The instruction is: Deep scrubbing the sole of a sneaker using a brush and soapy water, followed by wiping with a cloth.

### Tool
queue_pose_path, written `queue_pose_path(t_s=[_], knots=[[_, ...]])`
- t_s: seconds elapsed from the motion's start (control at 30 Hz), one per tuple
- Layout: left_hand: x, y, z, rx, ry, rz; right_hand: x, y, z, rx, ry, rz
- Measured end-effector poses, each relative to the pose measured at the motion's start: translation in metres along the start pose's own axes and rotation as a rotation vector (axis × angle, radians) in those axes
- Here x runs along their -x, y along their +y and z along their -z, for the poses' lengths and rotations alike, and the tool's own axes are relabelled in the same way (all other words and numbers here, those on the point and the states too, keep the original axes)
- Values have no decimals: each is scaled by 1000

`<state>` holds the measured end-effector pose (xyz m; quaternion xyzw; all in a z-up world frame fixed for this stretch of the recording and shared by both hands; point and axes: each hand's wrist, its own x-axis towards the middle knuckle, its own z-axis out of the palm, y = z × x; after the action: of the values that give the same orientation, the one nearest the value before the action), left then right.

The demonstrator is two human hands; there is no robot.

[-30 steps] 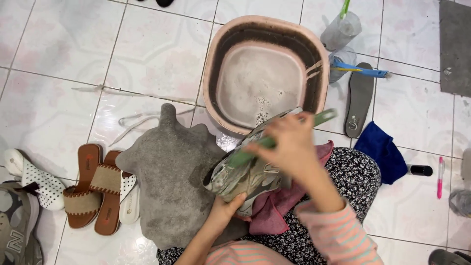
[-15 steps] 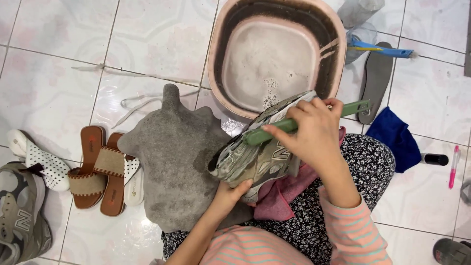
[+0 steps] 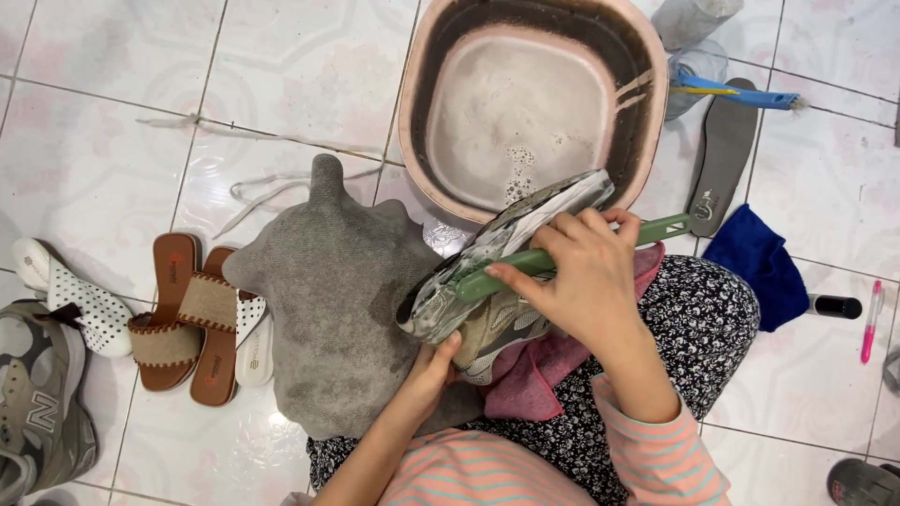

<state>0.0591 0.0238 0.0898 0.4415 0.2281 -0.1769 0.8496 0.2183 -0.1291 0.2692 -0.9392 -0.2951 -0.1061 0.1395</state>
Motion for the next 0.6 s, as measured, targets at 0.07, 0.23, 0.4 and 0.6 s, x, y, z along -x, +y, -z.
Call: queue_pose_path(t_s=[0.07, 0.23, 0.4, 0.6], knots=[[2, 6, -3, 13, 4, -2, -2, 7, 3, 27, -8, 13], [5, 17, -2, 116, -87, 51, -3, 31, 8, 243, 1, -72], [-3, 4, 5, 121, -19, 103, 5, -41, 3, 4, -77, 49], [3, 18, -3, -24, -23, 84, -5, -3, 2, 132, -30, -10]])
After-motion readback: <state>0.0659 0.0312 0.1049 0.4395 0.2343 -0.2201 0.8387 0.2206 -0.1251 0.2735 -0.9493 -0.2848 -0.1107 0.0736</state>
